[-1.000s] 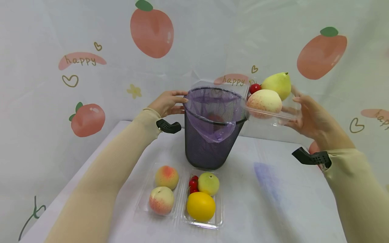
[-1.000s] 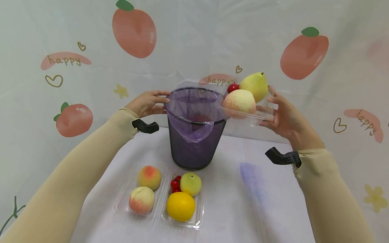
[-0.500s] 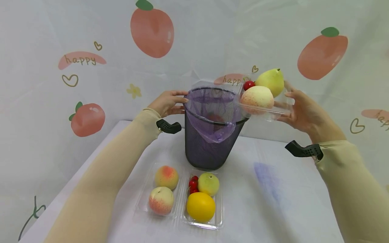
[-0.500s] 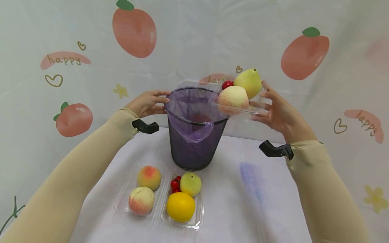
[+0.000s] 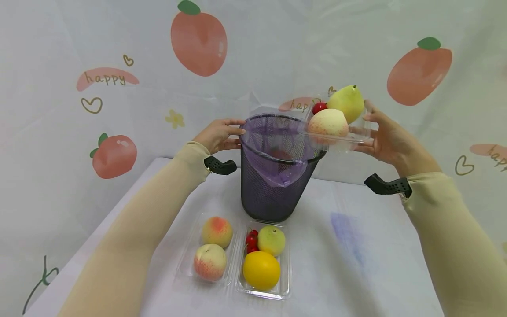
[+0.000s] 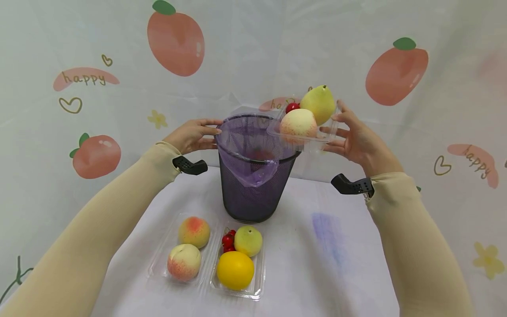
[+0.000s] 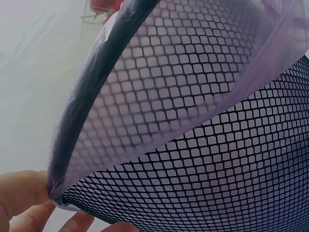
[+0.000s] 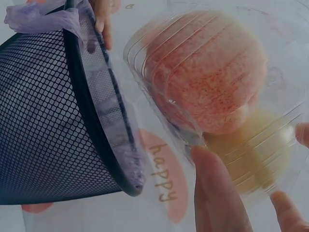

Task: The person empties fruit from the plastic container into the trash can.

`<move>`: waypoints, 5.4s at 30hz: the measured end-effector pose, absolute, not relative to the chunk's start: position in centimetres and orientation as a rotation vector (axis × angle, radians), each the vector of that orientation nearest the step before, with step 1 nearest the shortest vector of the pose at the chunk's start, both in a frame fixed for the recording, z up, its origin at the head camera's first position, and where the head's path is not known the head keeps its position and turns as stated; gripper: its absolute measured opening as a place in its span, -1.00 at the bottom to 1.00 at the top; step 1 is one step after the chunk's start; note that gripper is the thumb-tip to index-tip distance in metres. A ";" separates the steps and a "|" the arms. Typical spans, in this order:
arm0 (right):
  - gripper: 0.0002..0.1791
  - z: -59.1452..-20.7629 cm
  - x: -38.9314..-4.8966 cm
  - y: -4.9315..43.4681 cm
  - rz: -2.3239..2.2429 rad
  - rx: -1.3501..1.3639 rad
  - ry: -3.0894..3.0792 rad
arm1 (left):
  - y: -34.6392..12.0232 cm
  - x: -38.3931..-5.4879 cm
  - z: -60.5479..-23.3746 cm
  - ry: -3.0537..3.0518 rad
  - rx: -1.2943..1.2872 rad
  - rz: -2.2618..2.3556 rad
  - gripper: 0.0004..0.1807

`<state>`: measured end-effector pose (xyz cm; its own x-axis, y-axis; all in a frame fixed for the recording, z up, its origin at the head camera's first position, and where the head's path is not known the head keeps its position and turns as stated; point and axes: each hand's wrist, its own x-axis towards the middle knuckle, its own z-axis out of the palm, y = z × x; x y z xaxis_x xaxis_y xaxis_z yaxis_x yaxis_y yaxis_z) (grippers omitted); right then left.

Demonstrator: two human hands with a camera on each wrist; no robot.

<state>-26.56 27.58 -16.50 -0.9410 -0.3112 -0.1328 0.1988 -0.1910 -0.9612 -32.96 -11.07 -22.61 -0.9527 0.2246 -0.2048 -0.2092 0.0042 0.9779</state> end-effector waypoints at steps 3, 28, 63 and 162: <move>-0.26 -16.3 -26.8 27.5 -2.194 -0.096 1.768 | -11.1 -33.0 -22.6 1.986 0.019 2.021 -0.46; -0.21 -15.5 -28.5 25.9 -2.078 -0.019 1.962 | -10.8 -32.9 -22.5 1.988 -0.008 2.021 -0.46; -0.14 -14.6 -30.0 23.2 -1.944 0.010 2.093 | -11.0 -32.9 -22.5 1.996 0.001 2.019 -0.46; -0.10 -12.9 -29.9 19.8 -1.540 -0.018 2.438 | -10.7 -32.7 -22.6 1.983 0.022 2.034 -0.47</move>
<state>-29.93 19.83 -12.91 -0.9667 -0.1471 -0.2093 0.1258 0.4389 -0.8897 -32.73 -10.75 -22.62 -0.9550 0.2227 -0.1958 -0.2015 -0.0028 0.9795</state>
